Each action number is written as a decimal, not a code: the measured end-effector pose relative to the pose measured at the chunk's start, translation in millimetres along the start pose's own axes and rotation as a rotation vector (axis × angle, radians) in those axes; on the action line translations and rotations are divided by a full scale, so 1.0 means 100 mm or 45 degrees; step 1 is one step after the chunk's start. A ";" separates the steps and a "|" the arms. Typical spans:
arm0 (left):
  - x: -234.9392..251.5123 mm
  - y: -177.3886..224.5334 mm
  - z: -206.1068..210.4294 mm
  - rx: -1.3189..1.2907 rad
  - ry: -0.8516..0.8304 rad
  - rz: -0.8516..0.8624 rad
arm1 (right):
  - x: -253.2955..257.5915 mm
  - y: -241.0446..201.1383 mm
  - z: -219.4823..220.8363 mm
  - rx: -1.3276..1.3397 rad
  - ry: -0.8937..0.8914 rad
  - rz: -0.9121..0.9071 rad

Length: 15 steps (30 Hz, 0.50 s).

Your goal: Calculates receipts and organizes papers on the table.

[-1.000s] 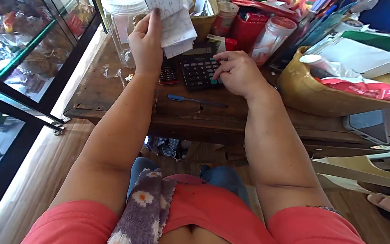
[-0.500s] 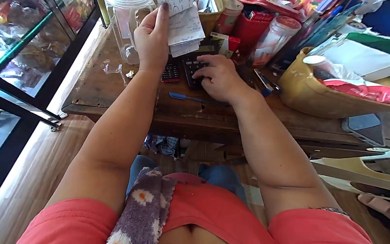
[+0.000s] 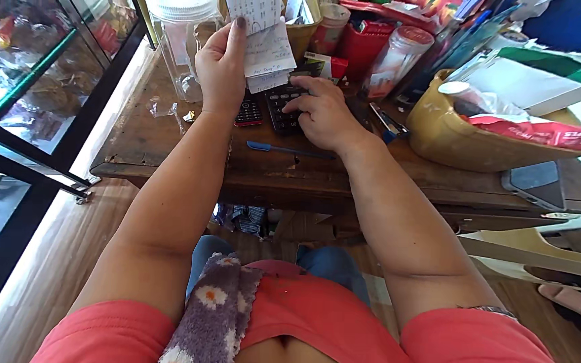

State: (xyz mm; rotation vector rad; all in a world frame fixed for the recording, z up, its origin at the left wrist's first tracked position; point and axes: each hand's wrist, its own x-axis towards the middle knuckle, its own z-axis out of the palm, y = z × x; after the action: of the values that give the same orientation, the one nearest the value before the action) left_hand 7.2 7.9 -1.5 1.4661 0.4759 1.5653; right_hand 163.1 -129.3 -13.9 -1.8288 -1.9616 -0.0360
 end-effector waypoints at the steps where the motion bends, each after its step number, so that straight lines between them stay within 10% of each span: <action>1: 0.00 0.00 0.00 0.002 0.000 -0.003 | 0.00 0.00 0.02 0.021 0.008 -0.050; 15: -0.04 0.01 0.01 0.027 -0.044 0.013 | -0.02 0.04 0.02 0.094 -0.054 -0.198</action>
State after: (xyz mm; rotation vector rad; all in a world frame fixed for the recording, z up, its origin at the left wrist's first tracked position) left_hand 6.9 3.6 -2.8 1.5111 0.4666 1.5452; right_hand 166.1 -129.7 -17.5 -1.6401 -2.1025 0.0262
